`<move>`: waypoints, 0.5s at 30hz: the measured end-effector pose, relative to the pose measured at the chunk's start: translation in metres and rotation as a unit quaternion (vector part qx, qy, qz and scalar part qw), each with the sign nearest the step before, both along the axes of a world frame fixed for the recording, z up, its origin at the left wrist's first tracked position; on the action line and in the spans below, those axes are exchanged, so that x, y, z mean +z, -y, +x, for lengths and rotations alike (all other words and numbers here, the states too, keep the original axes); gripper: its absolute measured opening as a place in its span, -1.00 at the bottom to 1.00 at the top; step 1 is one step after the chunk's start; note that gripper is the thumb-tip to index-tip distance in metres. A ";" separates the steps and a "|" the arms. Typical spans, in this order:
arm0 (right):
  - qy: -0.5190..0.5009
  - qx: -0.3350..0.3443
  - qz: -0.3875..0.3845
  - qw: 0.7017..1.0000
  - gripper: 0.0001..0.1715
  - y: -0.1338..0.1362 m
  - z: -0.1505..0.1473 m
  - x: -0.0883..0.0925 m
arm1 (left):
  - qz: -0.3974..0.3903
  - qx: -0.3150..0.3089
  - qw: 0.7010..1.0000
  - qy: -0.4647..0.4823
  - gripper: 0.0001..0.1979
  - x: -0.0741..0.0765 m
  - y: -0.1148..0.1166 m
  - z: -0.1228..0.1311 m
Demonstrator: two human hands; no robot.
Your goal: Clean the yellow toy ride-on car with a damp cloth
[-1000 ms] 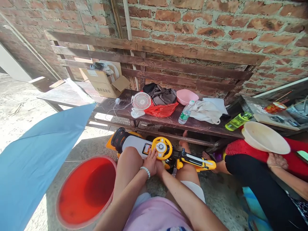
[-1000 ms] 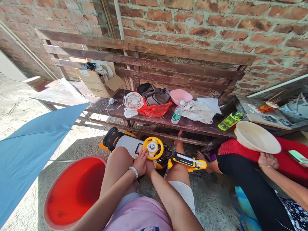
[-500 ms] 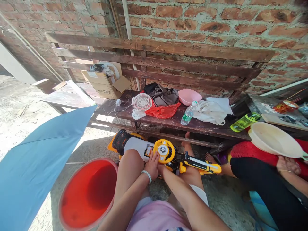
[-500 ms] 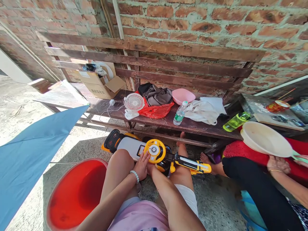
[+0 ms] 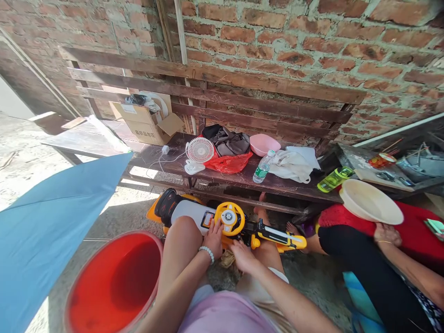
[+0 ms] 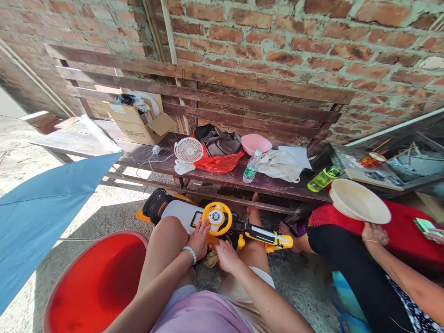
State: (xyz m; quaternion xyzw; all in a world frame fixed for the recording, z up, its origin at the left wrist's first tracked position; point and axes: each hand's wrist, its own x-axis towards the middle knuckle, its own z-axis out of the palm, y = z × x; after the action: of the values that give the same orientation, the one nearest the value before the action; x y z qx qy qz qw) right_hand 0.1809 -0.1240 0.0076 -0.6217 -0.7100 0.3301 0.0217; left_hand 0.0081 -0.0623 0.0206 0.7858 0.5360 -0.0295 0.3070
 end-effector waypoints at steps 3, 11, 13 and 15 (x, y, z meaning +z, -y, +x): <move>-0.049 0.008 0.020 0.999 -0.32 -0.007 0.034 0.043 | 0.024 0.020 1.000 0.003 -0.19 -0.003 0.001 0.003; -0.156 -0.261 0.178 0.936 -0.15 -0.110 0.149 0.095 | 0.102 0.081 0.991 0.041 -0.22 -0.004 -0.014 0.019; -0.176 -0.282 0.140 0.933 -0.20 -0.132 0.162 0.081 | 0.088 0.081 0.993 0.019 -0.16 -0.003 -0.021 0.025; -0.195 -0.284 0.084 0.935 -0.26 -0.149 0.165 0.061 | 0.063 0.073 0.995 -0.008 -0.12 -0.003 -0.026 0.030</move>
State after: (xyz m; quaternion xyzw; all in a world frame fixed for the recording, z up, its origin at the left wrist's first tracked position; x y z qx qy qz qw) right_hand 0.3460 0.0251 0.0683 -0.7167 -0.5108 0.3642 0.3047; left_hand 0.0379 -0.0364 0.0180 0.7621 0.5953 0.0204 0.2537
